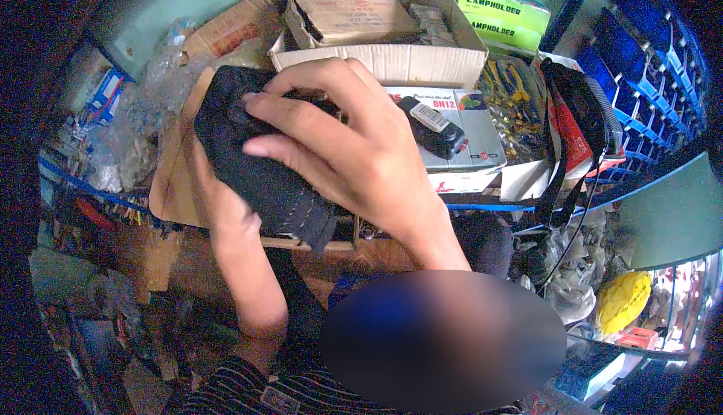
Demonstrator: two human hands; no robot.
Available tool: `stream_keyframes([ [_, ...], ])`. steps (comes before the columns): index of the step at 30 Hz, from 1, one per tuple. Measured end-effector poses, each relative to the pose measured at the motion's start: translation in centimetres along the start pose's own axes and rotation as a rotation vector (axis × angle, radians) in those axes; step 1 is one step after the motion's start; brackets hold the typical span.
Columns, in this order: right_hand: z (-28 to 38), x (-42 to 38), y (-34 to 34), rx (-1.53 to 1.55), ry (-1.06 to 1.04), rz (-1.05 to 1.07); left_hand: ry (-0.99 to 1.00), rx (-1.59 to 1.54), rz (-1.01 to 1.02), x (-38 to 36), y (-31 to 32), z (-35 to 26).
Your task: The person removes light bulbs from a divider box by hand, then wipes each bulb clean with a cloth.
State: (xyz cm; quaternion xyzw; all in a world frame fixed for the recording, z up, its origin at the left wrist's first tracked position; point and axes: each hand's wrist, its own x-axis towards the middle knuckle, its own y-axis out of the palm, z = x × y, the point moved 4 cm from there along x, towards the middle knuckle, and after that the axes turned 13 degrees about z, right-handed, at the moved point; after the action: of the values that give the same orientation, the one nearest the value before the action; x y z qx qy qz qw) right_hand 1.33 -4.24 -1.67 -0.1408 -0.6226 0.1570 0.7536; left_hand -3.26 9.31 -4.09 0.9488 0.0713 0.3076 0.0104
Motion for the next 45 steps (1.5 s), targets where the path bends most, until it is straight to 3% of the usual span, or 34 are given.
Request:
stream_keyframes([
  [4, 0.2, 0.0, -0.5, -0.174, 0.028, 0.087, -0.17, -0.102, 0.088, 0.5, -0.3, 0.8],
  [7, -0.1, -0.3, -0.4, -0.196, 0.053, 0.145, -0.028, 0.621, 0.358, 0.9, -0.6, 0.1],
  [10, -1.1, -1.1, 0.5, -0.183, 0.131, 0.158, -0.239, 0.24, 0.044, -0.5, 0.2, 0.2],
  [11, -1.6, -1.5, 0.7, -0.188, 0.174, 0.186, -0.222, 0.264, 0.166, 0.0, 0.4, 0.2],
  [13, -2.2, -2.1, 1.0, -0.137, 0.228, 0.143, -0.1, 0.321, 0.175, 0.0, 0.9, -0.1],
  [15, -1.9, -2.1, 0.8, 0.066, 0.459, 0.112, -0.042, 0.374, 0.161, -0.4, 1.1, -0.3],
  [17, -1.3, -2.0, 0.6, 0.247, 0.627, 0.055, 0.097, 0.411, 0.276, -0.5, 1.3, -0.9],
  [21, -0.7, -1.2, 0.0, 0.241, 0.641, 0.101, 0.175, 0.428, 0.187, -0.8, 1.5, -1.4],
  [24, -0.9, -0.7, 0.0, 0.082, 0.313, 0.091, 0.015, 0.467, 0.152, -0.9, 1.3, -1.3],
  [27, -1.2, -0.9, -0.3, -0.063, 0.179, 0.105, 0.076, 0.44, 0.121, -0.6, 1.8, -1.2],
  [29, -1.2, -1.0, -0.6, -0.126, 0.051, 0.083, 0.057, 0.259, 0.061, -0.4, 1.6, -0.6],
  [31, -1.3, -1.0, -0.1, -0.125, 0.048, 0.093, -0.112, -0.039, -0.006, -0.5, 1.1, 0.6],
  [34, -1.3, -0.9, 0.2, 0.087, 0.186, 0.029, -0.23, -0.16, 0.01, -1.1, 0.1, 0.3],
  [35, -1.5, -1.2, 0.3, 0.196, 0.277, -0.005, -0.176, -0.023, -0.033, -1.0, -0.2, 0.4],
  [38, -1.9, -1.5, 0.2, 0.411, 0.561, -0.064, -0.051, 0.241, 0.116, -0.6, 0.1, -1.0],
  [40, -2.1, -1.4, 0.3, 0.642, 0.659, -0.086, 0.111, 0.259, 0.3, -0.1, -0.1, -1.2],
  [42, -2.2, -1.3, 0.2, 0.672, 0.615, -0.118, 0.178, 0.249, 0.367, 0.0, -0.1, -1.2],
  [45, -1.6, -0.7, -0.1, 0.422, 0.428, -0.068, 0.071, 0.155, 0.219, -0.3, -0.2, -0.9],
])
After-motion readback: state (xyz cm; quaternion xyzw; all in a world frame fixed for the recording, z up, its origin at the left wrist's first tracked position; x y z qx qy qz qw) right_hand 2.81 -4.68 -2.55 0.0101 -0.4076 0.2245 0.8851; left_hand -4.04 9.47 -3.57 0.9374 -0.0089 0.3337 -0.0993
